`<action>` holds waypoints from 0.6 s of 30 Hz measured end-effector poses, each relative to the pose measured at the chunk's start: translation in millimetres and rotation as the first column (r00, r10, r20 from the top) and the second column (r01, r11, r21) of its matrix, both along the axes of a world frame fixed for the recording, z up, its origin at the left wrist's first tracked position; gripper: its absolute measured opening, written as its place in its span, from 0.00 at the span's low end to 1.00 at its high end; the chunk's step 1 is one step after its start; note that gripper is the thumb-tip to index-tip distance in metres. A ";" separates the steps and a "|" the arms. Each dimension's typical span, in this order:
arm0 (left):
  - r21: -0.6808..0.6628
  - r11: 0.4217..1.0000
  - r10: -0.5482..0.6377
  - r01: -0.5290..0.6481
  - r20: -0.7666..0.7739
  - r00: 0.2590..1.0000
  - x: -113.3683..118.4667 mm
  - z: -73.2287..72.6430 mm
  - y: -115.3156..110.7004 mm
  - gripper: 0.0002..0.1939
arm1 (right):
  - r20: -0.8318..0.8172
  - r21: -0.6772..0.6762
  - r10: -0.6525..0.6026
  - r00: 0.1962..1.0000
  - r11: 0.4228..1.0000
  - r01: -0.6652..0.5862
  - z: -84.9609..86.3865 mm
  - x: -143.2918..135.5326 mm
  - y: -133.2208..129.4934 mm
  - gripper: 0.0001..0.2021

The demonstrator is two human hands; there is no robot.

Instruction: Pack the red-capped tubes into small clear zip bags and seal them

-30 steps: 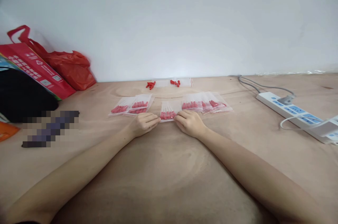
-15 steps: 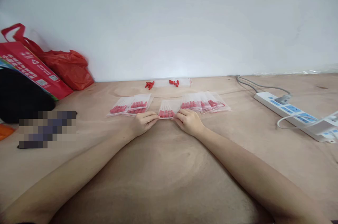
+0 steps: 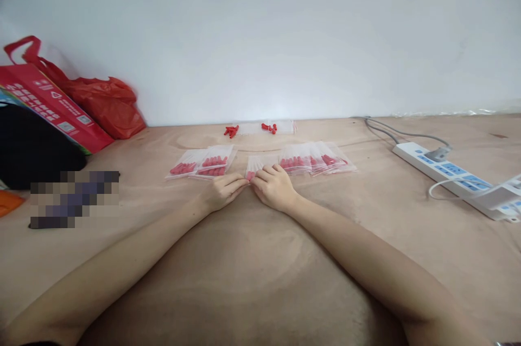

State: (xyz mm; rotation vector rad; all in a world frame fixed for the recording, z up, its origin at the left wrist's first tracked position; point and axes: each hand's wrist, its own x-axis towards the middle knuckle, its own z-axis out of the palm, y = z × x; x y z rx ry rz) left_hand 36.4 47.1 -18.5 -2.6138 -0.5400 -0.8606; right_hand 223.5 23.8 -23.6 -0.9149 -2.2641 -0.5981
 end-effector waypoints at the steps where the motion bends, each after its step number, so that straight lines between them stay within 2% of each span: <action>1: 0.017 1.000 0.002 -0.001 -0.006 1.000 0.6 0.6 -0.4 0.11 | 0.009 0.010 -0.011 1.000 1.000 0.011 0.2 0.0 -0.2 0.09; 5: 0.074 0.997 -0.006 0.006 0.001 1.000 3.7 2.2 -1.7 0.10 | 0.051 0.069 -0.035 0.998 0.997 0.031 2.4 -1.8 -1.8 0.09; 9: 0.075 0.997 -0.006 0.003 0.032 0.999 2.4 3.0 -2.1 0.09 | 0.089 0.117 -0.038 0.995 0.993 0.027 4.5 4.2 -1.9 0.10; 12: 0.008 1.000 0.003 -0.004 0.103 0.995 -3.7 4.5 -1.9 0.08 | 0.085 0.083 -0.029 0.996 0.996 0.022 5.2 22.2 -0.5 0.10; 15: -0.073 0.997 0.013 -0.002 0.150 0.989 -10.2 6.1 -1.0 0.07 | 0.014 0.002 0.014 1.000 1.000 -0.014 5.8 41.2 0.3 0.09; 18: -0.106 0.994 0.001 0.016 0.156 0.988 -13.2 6.8 -0.2 0.06 | -0.040 -0.027 0.038 0.998 0.999 -0.039 6.1 48.3 -0.2 0.09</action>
